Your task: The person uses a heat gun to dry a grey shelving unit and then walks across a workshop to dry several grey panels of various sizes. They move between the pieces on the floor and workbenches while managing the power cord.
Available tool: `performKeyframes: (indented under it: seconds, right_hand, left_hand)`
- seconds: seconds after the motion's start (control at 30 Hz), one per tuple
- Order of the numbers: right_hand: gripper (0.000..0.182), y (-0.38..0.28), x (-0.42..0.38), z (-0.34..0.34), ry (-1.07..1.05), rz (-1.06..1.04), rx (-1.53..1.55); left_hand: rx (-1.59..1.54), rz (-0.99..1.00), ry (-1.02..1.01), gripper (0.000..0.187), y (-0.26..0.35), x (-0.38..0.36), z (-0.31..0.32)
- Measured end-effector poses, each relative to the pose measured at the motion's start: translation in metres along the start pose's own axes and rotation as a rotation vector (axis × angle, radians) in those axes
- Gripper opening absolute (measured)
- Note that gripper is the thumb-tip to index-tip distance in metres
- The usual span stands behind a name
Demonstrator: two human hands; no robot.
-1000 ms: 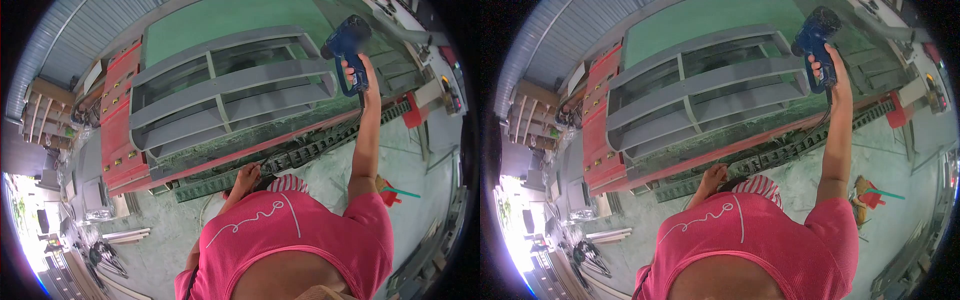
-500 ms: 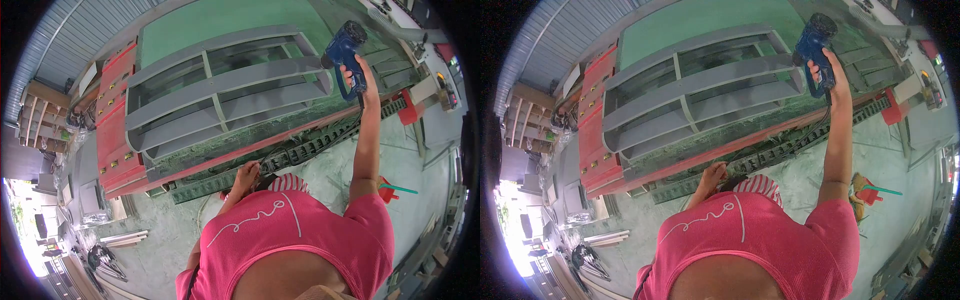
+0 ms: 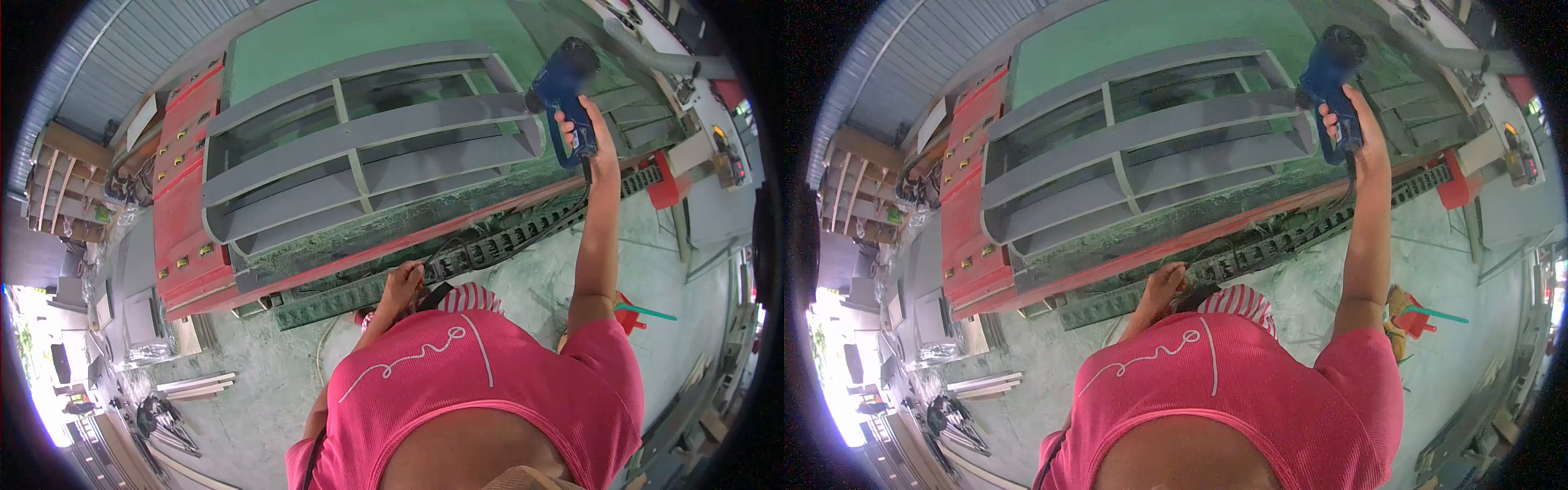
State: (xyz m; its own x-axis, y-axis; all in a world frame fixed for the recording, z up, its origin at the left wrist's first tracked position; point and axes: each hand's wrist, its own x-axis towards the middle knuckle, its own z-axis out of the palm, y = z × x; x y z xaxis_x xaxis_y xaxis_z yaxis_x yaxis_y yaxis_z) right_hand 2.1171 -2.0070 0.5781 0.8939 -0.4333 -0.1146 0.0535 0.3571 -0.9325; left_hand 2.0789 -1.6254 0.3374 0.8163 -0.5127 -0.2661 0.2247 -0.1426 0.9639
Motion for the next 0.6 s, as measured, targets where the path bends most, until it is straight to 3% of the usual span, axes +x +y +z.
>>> performKeyframes:
  seconds: [0.23,0.43,0.53,0.6]
  right_hand:
    - [0.038,0.014,0.016,0.006,-0.079,0.034,0.136]
    - [0.036,0.025,-0.02,0.109,-0.291,0.092,0.21]
    - [0.035,0.034,-0.018,0.149,-0.503,0.25,0.268]
    - [0.034,0.044,-0.026,0.18,-0.5,0.232,0.248]
  left_hand:
    - [0.042,0.017,0.04,0.027,0.002,-0.007,-0.008]
    - [0.051,0.026,0.066,0.029,0.014,-0.015,-0.031]
    - [0.055,0.038,0.049,0.029,0.015,-0.016,-0.046]
    - [0.048,0.045,0.049,0.029,0.017,-0.018,-0.056]
